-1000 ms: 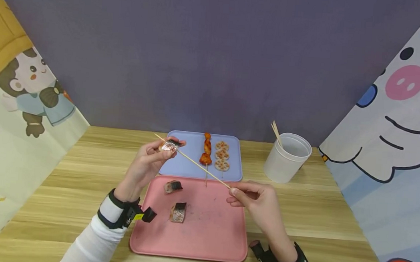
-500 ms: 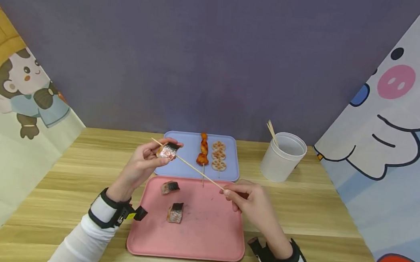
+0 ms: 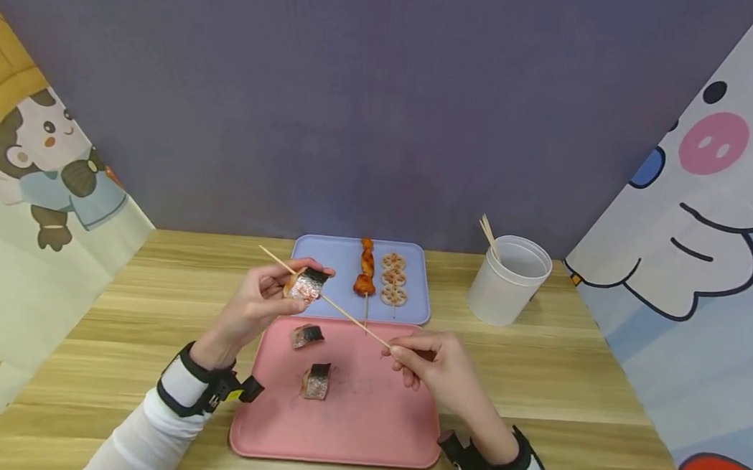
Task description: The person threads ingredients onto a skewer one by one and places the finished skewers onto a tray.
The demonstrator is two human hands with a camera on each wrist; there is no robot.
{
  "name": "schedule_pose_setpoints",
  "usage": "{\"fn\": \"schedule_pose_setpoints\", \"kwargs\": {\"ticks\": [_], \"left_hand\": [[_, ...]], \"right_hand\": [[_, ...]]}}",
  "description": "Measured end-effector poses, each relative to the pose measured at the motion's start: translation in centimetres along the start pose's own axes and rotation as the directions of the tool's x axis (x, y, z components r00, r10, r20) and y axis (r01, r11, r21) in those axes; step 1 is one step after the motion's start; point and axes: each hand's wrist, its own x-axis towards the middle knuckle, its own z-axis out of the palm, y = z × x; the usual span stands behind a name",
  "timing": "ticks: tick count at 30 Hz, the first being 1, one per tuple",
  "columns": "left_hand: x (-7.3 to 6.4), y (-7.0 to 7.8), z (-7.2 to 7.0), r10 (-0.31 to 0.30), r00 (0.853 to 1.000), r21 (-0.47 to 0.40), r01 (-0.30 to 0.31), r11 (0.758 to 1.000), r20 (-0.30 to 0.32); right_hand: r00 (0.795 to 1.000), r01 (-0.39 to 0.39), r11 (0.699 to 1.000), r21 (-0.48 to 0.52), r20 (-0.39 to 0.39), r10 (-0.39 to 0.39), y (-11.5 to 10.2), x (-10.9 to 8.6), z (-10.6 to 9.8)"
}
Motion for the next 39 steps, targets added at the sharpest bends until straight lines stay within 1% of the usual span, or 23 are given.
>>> {"fn": "schedule_pose_setpoints", "kwargs": {"ticks": [3, 5, 9, 12, 15, 17, 19, 22, 23, 25, 28, 31, 34, 35, 39], "left_hand": [[0.3, -0.5, 1.5, -0.035, 0.999, 0.033, 0.035, 0.999, 0.000], [0.4, -0.8, 2.3, -0.048, 0.999, 0.036, 0.048, 0.998, 0.000], [0.7, -1.0, 3.2, -0.056, 0.998, 0.026, 0.056, 0.998, -0.030], [0.9, -0.7, 3.2, -0.059, 0.998, 0.033, 0.060, 0.998, -0.008], [1.0, -0.4, 2.9, -0.063, 0.997, 0.035, 0.062, 0.997, 0.042], [1.0, -0.2, 2.6, -0.066, 0.996, 0.060, 0.062, 0.996, 0.056], [1.0, -0.1, 2.5, -0.084, 0.995, 0.095, 0.079, 0.992, 0.049], [1.0, 0.0, 2.4, -0.117, 0.993, 0.122, 0.115, 0.986, 0.012], [0.9, 0.0, 2.4, -0.129, 0.992, 0.123, 0.128, 0.984, 0.001], [0.8, 0.0, 2.4, -0.137, 0.991, 0.120, 0.136, 0.983, 0.000], [0.8, 0.1, 2.3, -0.125, 0.992, 0.155, 0.122, 0.980, 0.010], [0.8, 0.2, 2.1, -0.111, 0.994, 0.185, 0.105, 0.977, 0.021], [0.8, 0.2, 2.0, -0.116, 0.993, 0.170, 0.111, 0.979, 0.020], [0.7, 0.2, 2.0, -0.118, 0.993, 0.153, 0.114, 0.982, 0.022], [0.6, 0.3, 1.9, -0.112, 0.993, 0.165, 0.106, 0.981, 0.028]], "right_hand": [[0.999, 0.024, 1.000, -0.004, -0.030, -0.024, -0.2, 0.1, 0.1], [0.998, 0.044, 0.999, -0.012, -0.054, -0.044, -0.3, 0.1, 0.2], [0.991, 0.090, 0.996, -0.011, -0.101, -0.090, -0.4, -0.1, 0.1], [0.988, 0.111, 0.994, 0.001, -0.104, -0.111, -0.5, -0.2, 0.1], [0.990, 0.111, 0.994, 0.011, -0.088, -0.110, -0.5, -0.2, 0.1], [0.991, 0.106, 0.994, 0.016, -0.079, -0.105, -0.5, -0.2, 0.1], [0.991, 0.111, 0.994, 0.019, -0.074, -0.109, -0.6, -0.2, 0.2], [0.987, 0.139, 0.990, 0.023, -0.089, -0.137, -0.6, -0.3, 0.5], [0.985, 0.145, 0.989, 0.022, -0.094, -0.143, -0.6, -0.3, 0.6], [0.983, 0.151, 0.988, 0.020, -0.104, -0.149, -0.6, -0.4, 0.8], [0.985, 0.136, 0.991, 0.011, -0.113, -0.134, -0.6, -0.4, 0.9], [0.986, 0.131, 0.991, 0.017, -0.102, -0.128, -0.5, -0.4, 1.0], [0.987, 0.135, 0.990, 0.037, -0.089, -0.132, -0.5, -0.4, 1.2], [0.988, 0.135, 0.990, 0.045, -0.085, -0.131, -0.4, -0.4, 1.2], [0.992, 0.110, 0.993, 0.054, -0.073, -0.106, -0.3, -0.4, 1.3]]}}
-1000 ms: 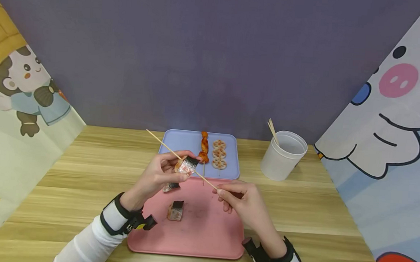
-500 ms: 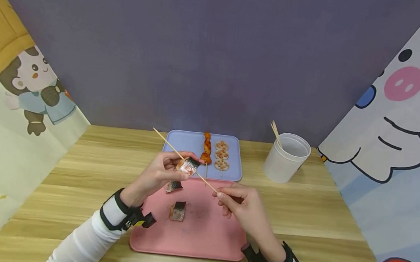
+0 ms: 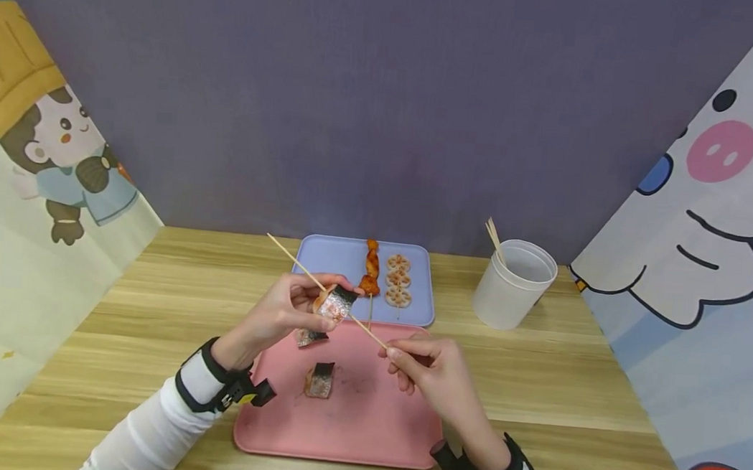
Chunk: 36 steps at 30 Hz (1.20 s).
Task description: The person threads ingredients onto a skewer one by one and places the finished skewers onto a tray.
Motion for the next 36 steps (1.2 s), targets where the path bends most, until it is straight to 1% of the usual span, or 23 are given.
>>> {"fn": "schedule_pose_setpoints", "kwargs": {"ticks": [3, 4, 8, 10, 12, 13, 16, 19, 21, 23, 25, 28, 34, 36], "left_hand": [[0.0, -0.1, -0.1, 0.012, 1.000, 0.001, -0.012, 1.000, 0.006], [0.0, -0.1, 0.0, 0.009, 1.000, -0.014, -0.009, 1.000, 0.006], [-0.1, -0.3, 0.2, -0.015, 1.000, -0.080, 0.015, 0.997, 0.001], [-0.2, -0.3, 0.3, -0.022, 1.000, -0.090, 0.022, 0.996, -0.006], [-0.2, -0.3, 0.4, -0.007, 1.000, -0.082, 0.005, 0.997, -0.018], [-0.2, -0.3, 0.6, -0.005, 1.000, -0.079, 0.004, 0.997, -0.006], [-0.2, -0.4, 1.6, -0.019, 0.997, -0.083, 0.025, 0.996, 0.069], [-0.2, -0.4, 2.7, -0.056, 0.988, -0.093, 0.070, 0.993, 0.143], [0.0, -0.3, 2.9, -0.065, 0.988, -0.094, 0.079, 0.992, 0.138], [0.1, -0.1, 2.9, -0.069, 0.989, -0.093, 0.081, 0.992, 0.131], [0.3, 0.0, 2.8, -0.073, 0.988, -0.088, 0.086, 0.992, 0.137], [0.6, 0.0, 2.7, -0.081, 0.985, -0.082, 0.094, 0.992, 0.156], [0.7, -0.3, 2.6, -0.078, 0.987, -0.077, 0.089, 0.993, 0.141], [0.8, -0.4, 2.5, -0.080, 0.984, -0.066, 0.091, 0.994, 0.156]], "right_hand": [[1.000, -0.026, 1.000, 0.004, 0.007, 0.026, 0.0, 0.0, 0.0], [1.000, -0.028, 1.000, 0.007, 0.007, 0.028, 0.0, 0.0, 0.0], [1.000, -0.003, 1.000, 0.008, -0.002, 0.003, -0.1, 0.0, 0.1], [1.000, 0.002, 1.000, 0.002, -0.016, -0.002, -0.2, 0.0, 0.1], [1.000, -0.007, 1.000, -0.002, -0.029, 0.007, -0.3, 0.0, 0.2], [0.999, -0.024, 1.000, 0.000, -0.027, 0.024, -0.3, 0.0, 0.3], [0.999, -0.045, 0.999, 0.024, -0.002, 0.045, -0.4, 0.2, 0.7], [0.999, -0.040, 0.998, 0.042, 0.026, 0.039, -0.4, 0.4, 0.9], [1.000, -0.017, 0.998, 0.053, 0.018, 0.016, -0.4, 0.5, 1.0], [1.000, -0.012, 0.998, 0.065, 0.018, 0.011, -0.4, 0.6, 1.0], [1.000, -0.013, 0.997, 0.078, 0.012, 0.012, -0.4, 0.7, 1.0], [1.000, -0.026, 0.996, 0.084, -0.001, 0.026, -0.3, 0.7, 1.0], [0.998, -0.052, 0.996, 0.074, -0.024, 0.054, -0.3, 1.0, 1.1], [0.998, -0.056, 0.995, 0.080, -0.028, 0.058, -0.3, 1.0, 0.9]]}}
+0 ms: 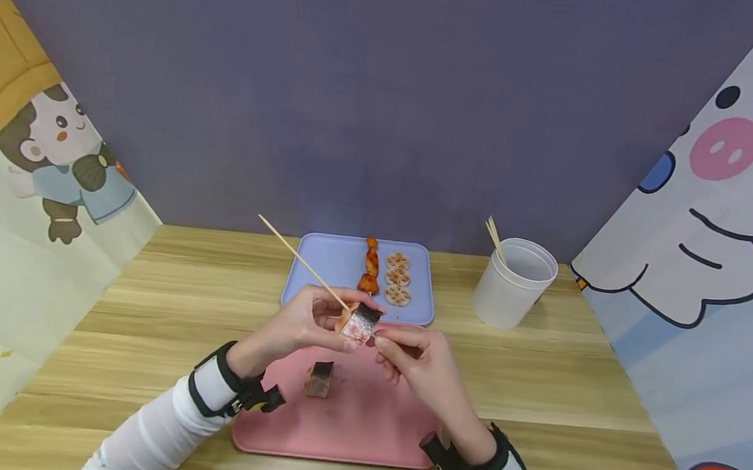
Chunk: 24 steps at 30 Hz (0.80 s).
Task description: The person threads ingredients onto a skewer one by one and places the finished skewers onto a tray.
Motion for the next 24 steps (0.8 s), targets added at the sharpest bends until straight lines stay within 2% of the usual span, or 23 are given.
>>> {"fn": "schedule_pose_setpoints", "kwargs": {"ticks": [2, 4, 5, 6, 7, 9, 11, 12, 13, 16, 18, 21, 22, 24], "left_hand": [[0.0, -0.4, -0.1, -0.022, 1.000, 0.050, 0.021, 0.999, 0.010], [0.0, -1.0, -0.3, -0.053, 0.998, 0.181, 0.050, 0.982, 0.013], [0.0, -1.4, -0.4, -0.070, 0.997, 0.275, 0.065, 0.959, 0.011], [-0.1, -1.8, -0.5, -0.089, 0.996, 0.381, 0.081, 0.921, 0.003], [-0.2, -2.3, -0.6, -0.110, 0.994, 0.494, 0.101, 0.863, -0.011], [-0.5, -3.2, -0.7, -0.138, 0.990, 0.682, 0.118, 0.722, -0.025], [-0.8, -4.0, -0.7, -0.172, 0.985, 0.802, 0.129, 0.583, -0.033], [-1.0, -4.4, -0.6, -0.187, 0.982, 0.843, 0.131, 0.522, -0.037], [-1.2, -4.7, -0.6, -0.204, 0.978, 0.872, 0.135, 0.470, -0.041], [-1.8, -5.2, -0.5, -0.241, 0.969, 0.927, 0.139, 0.348, -0.055], [-2.1, -5.5, -0.4, -0.253, 0.966, 0.947, 0.135, 0.293, -0.059], [-2.5, -5.7, -0.4, -0.258, 0.964, 0.962, 0.124, 0.243, -0.059], [-2.6, -5.9, -0.4, -0.260, 0.964, 0.965, 0.122, 0.233, -0.059], [-2.9, -6.2, -0.5, -0.265, 0.962, 0.965, 0.122, 0.232, -0.058]], "right_hand": [[1.000, 0.015, 1.000, 0.004, -0.011, -0.015, 0.1, 0.1, -0.5], [0.999, 0.035, 0.999, 0.014, -0.033, -0.035, 0.2, 0.1, -1.2], [0.998, 0.047, 0.999, 0.020, -0.051, -0.046, 0.4, 0.1, -1.7], [0.996, 0.058, 0.998, 0.028, -0.069, -0.056, 0.5, 0.2, -2.2], [0.994, 0.064, 0.997, 0.033, -0.087, -0.061, 0.7, 0.2, -2.7], [0.991, 0.059, 0.998, 0.035, -0.122, -0.054, 1.2, 0.1, -3.7], [0.988, 0.036, 0.999, 0.002, -0.151, -0.035, 1.6, 0.0, -4.6], [0.986, 0.018, 1.000, -0.021, -0.163, -0.021, 1.9, -0.1, -5.1], [0.984, -0.002, 0.999, -0.051, -0.177, -0.007, 2.1, -0.1, -5.5], [0.975, -0.076, 0.988, -0.132, -0.216, 0.046, 2.6, -0.4, -6.6], [0.968, -0.124, 0.978, -0.165, -0.238, 0.082, 2.8, -0.5, -7.3], [0.956, -0.182, 0.961, -0.207, -0.264, 0.124, 3.1, -0.7, -8.2], [0.953, -0.197, 0.955, -0.222, -0.271, 0.134, 3.2, -0.8, -8.4], [0.947, -0.224, 0.944, -0.243, -0.282, 0.152, 3.4, -0.9, -8.9]]}}
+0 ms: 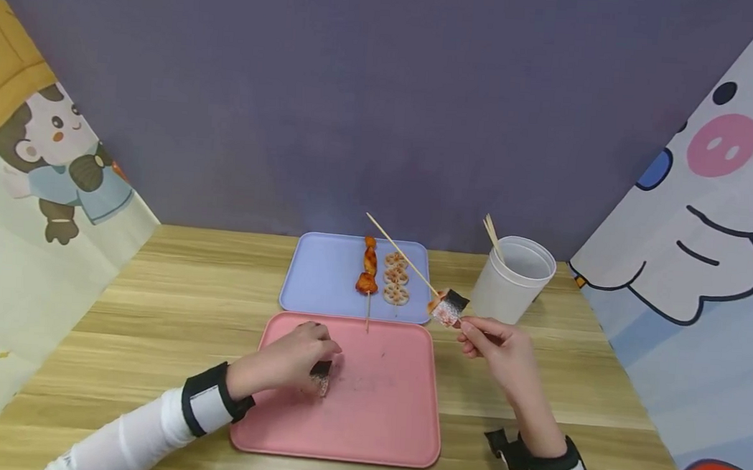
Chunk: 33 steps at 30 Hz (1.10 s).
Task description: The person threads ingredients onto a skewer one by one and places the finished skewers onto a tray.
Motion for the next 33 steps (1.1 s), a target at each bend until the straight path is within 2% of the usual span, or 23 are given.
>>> {"fn": "schedule_pose_setpoints", "kwargs": {"ticks": [9, 14, 20, 28, 33], "left_hand": [[-0.3, -0.4, 1.6, -0.063, 0.995, -0.026, 0.065, 0.998, 0.073], [-0.3, -0.4, 1.6, -0.041, 0.998, -0.032, 0.043, 0.999, 0.052], [-0.3, -0.3, 1.4, -0.026, 0.999, -0.002, 0.026, 1.000, 0.033], [-0.3, -0.1, 1.4, -0.040, 0.999, 0.020, 0.040, 0.999, 0.024], [-0.4, -0.3, 1.3, -0.066, 0.998, -0.044, 0.067, 0.997, 0.024]], "right_hand": [[0.996, -0.083, 0.996, -0.035, -0.019, 0.082, 0.8, 0.0, -1.0], [0.995, -0.101, 0.994, -0.045, -0.019, 0.100, 0.7, 0.1, -1.1], [0.997, -0.078, 0.996, -0.031, -0.020, 0.078, 0.5, 0.1, -1.0], [0.997, -0.076, 0.997, -0.027, -0.009, 0.076, 0.4, 0.2, -0.7], [0.997, -0.075, 0.997, -0.029, -0.002, 0.075, 0.3, 0.2, -0.5]]}}
